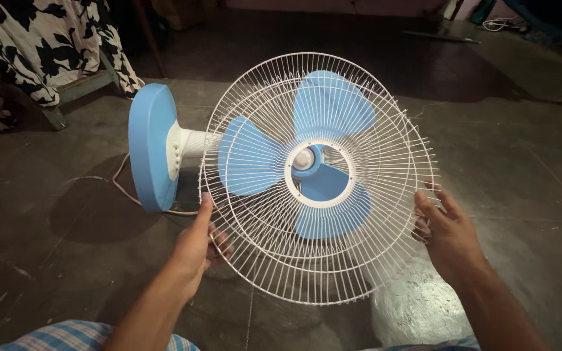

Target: The person removes the front wire guard of a blue and white electric fan, then unscrews the central hub nut to detach the fan blades. They wipe the blades with a white cloth while the fan remains partially disassembled.

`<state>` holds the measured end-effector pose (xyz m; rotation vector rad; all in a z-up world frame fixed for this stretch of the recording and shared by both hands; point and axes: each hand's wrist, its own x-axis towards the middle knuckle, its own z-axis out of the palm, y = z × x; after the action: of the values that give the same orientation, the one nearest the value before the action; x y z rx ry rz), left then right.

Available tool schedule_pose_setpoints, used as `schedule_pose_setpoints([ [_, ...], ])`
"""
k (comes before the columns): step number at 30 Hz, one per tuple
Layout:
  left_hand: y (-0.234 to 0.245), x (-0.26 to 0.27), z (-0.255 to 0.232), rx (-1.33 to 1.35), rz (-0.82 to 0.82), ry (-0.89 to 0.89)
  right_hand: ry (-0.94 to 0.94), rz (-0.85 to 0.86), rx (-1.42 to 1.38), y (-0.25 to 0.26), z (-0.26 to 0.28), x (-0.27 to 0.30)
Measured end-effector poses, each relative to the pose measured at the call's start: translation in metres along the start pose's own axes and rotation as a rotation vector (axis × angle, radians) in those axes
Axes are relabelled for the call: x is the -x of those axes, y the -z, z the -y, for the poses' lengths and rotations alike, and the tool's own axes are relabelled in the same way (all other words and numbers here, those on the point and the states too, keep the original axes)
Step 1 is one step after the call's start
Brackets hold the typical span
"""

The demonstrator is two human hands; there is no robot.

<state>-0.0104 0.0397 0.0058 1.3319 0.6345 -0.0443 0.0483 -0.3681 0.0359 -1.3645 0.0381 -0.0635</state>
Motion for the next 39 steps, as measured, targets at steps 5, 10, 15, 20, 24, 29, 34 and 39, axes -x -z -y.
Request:
schedule_pose_setpoints([
  [5, 0.011, 0.016, -0.009, -0.089, 0.095, 0.042, 0.024, 0.052, -0.098, 0.004, 0.000, 0.005],
  [10, 0.022, 0.039, -0.017, -0.156, 0.033, 0.099, -0.078, -0.054, -0.002, -0.008, 0.002, 0.013],
  [15, 0.029, 0.045, -0.020, -0.060, -0.040, 0.107, -0.098, -0.045, 0.035, -0.021, -0.003, 0.028],
  [20, 0.032, 0.037, -0.026, 0.025, -0.118, 0.032, -0.125, -0.073, 0.044, -0.031, -0.011, 0.045],
  [24, 0.034, 0.038, -0.029, 0.057, -0.157, 0.013, -0.104, -0.039, -0.012, -0.038, -0.012, 0.046],
  [29, 0.031, 0.042, -0.029, 0.115, -0.125, -0.009, -0.098, -0.025, 0.014, -0.040, -0.009, 0.045],
  [34, 0.028, 0.043, -0.030, 0.162, -0.083, -0.073, -0.094, -0.063, 0.028, -0.034, -0.007, 0.042],
  [39, 0.027, 0.044, -0.030, 0.213, -0.053, -0.103, -0.041, 0.010, -0.045, -0.025, -0.004, 0.040],
])
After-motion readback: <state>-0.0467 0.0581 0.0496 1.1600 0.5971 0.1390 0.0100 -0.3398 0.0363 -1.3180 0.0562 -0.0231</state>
